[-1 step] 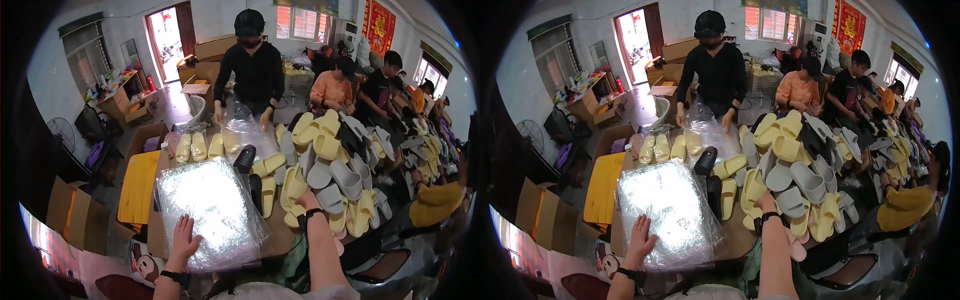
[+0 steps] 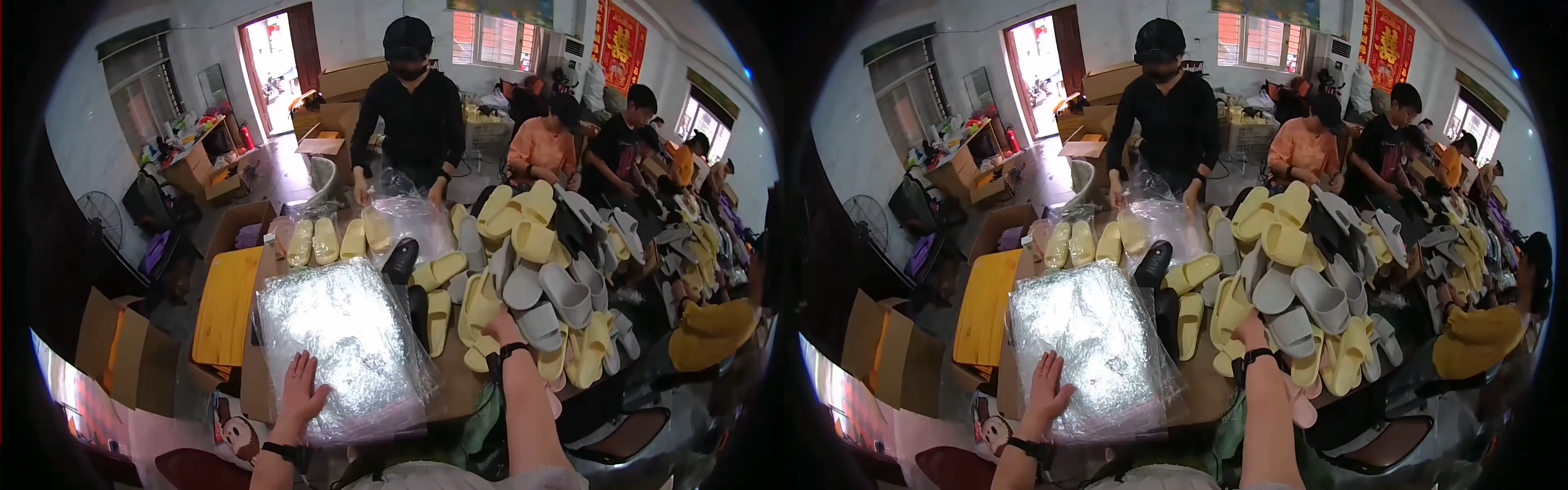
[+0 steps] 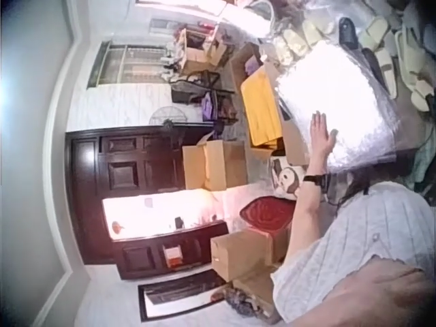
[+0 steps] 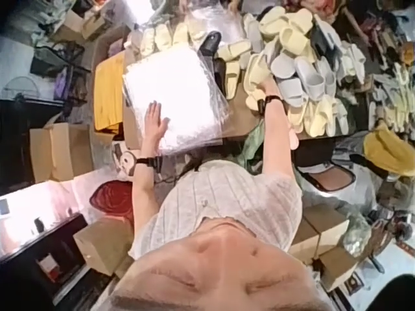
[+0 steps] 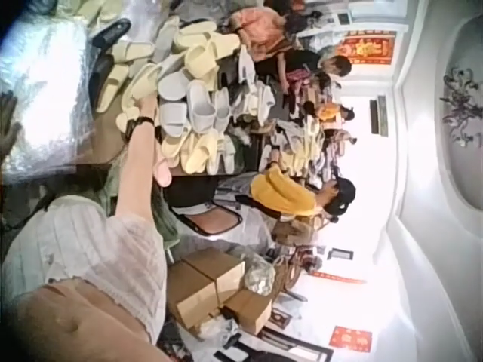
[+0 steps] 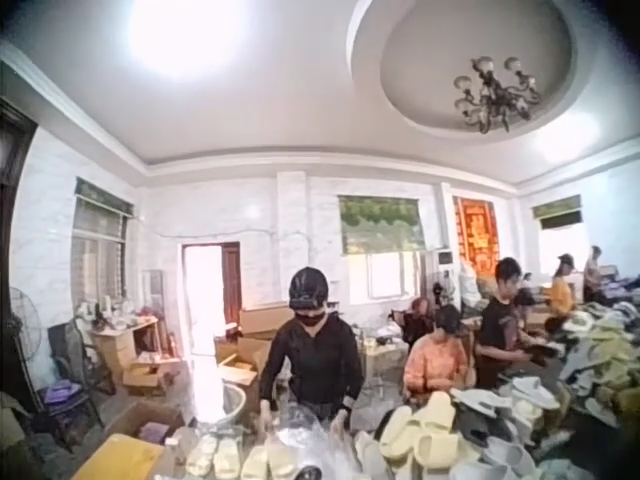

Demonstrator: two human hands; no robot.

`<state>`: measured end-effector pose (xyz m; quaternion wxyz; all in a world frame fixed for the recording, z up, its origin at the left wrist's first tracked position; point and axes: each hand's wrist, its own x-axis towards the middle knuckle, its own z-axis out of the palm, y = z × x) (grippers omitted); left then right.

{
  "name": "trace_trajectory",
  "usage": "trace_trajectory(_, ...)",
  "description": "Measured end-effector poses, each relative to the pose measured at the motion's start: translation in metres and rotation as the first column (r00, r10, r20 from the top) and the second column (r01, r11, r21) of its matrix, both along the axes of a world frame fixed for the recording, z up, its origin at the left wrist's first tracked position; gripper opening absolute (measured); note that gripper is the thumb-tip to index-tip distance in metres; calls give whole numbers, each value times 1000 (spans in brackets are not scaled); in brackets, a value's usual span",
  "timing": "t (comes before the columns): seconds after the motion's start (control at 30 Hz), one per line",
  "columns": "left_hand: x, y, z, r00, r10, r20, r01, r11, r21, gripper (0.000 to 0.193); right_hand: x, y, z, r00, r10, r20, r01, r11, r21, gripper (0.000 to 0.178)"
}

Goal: Sorting and inspecting various colors and styles of foam footwear at a communal work table.

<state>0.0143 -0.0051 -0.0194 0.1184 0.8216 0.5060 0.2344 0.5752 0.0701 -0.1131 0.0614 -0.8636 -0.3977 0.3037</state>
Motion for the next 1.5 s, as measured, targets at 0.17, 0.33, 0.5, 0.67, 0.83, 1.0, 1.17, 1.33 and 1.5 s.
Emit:
trace_trajectory(0.17, -10, -5, -5, 1000, -2, 16, 2, 1000, 11, 70, -32, -21, 39, 958, 126, -256, -75, 977, 201, 83)
trace_trajectory(0.33, -4, -1, -7, 1000, -11, 7, 11, 1000, 2, 70, -37, -39, 80, 407, 70, -911, 307, 929, 209, 35)
trace_trajectory(0.5, -6, 0, -6, 1000, -6, 6, 7, 1000, -3, 70, -73, -50, 161, 206, 248, -947, 317, 898, 304, 35)
trace_trajectory(0.67, -8, -1, -8, 1000, 4, -2, -4, 1000, 11, 70, -162, -72, 242, 48, 340, -939, 324, 884, 337, 38)
trace_trajectory(0.83, -16, -1, -19, 999, -21, 33, 20, 999, 46, 71, -268, -94, 269, -197, 220, -955, 400, 908, 127, 37)
trace_trajectory(1.0, -10, 9, -28, 995, -85, 54, 79, 992, 98, 61, -363, -93, 239, -108, 551, -828, 480, 758, 441, 28)
trace_trajectory(1.17, -14, -7, 14, 954, -121, 273, 134, 991, -29, 59, -424, -33, 139, 799, 454, -395, -101, 749, 655, 45)
trace_trajectory(1.33, -13, 4, -17, 965, -170, 198, 164, 985, 46, 64, -421, -53, 114, 905, 359, 227, -412, 610, 677, 56)
trace_trajectory(1.5, -23, 9, -33, 962, -179, 207, 171, 984, 57, 64, -415, -47, 120, 844, 437, 313, -534, 624, 570, 53)
